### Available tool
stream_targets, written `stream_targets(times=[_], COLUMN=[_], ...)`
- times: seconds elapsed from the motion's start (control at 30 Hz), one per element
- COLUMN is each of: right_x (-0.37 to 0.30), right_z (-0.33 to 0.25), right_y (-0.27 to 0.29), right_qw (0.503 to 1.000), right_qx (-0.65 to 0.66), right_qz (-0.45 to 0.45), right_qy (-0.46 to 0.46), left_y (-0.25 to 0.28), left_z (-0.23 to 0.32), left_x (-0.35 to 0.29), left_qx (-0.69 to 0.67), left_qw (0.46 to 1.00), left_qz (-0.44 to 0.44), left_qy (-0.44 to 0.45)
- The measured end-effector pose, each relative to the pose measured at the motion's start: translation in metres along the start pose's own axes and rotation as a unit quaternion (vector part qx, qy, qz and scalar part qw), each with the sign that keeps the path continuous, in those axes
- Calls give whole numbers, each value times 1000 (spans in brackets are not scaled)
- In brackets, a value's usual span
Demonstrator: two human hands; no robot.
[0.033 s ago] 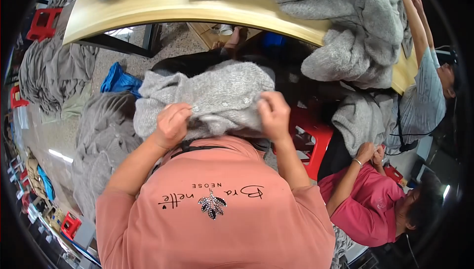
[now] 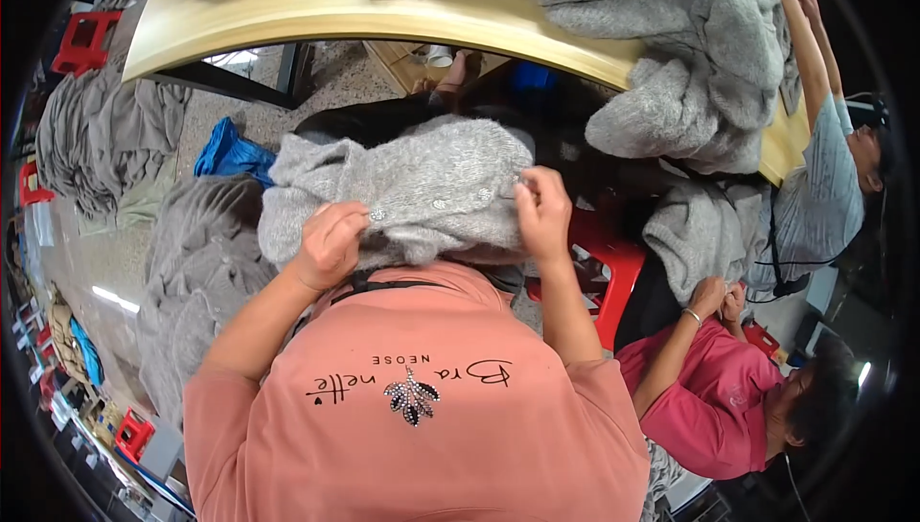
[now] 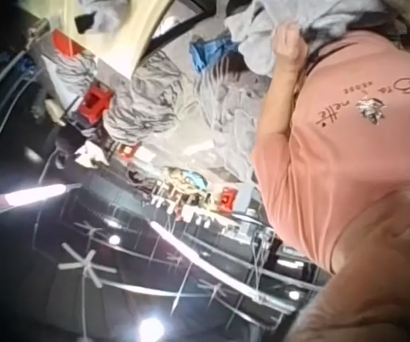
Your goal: Inspecting knitted garments for defects or loose threads on a factory floor.
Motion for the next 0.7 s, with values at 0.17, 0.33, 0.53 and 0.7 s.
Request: stream_targets(times=[0.17,0.33,0.53,0.7], right_x=[-8,-20,-10,-17], right_z=[16,83,20,-101], right_y=[-45,-35,-39,-44], right_qw=[968,935,862,935], right_qx=[-176,238,443,281], right_qz=[-177,-73,-141,-219], right_qy=[35,-251,-201,0], left_y=[14,71,55,31], left_z=[8,-5,-51,24], left_x=[-25,-39,-58,27], left_qx=[10,109,113,-99], left_qw=[1000,982,960,985], left_qz=[14,126,-20,-21], left_qy=[26,86,256,138])
Point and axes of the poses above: each hand's wrist, its own x-axis towards the middle knuckle, its own y-axis out of the back of the hand, z = x × y, the point moved 9 cm from there along x, towards the middle knuckle, and after that the axes turned 9 degrees about -x, right-handed, at the moved point
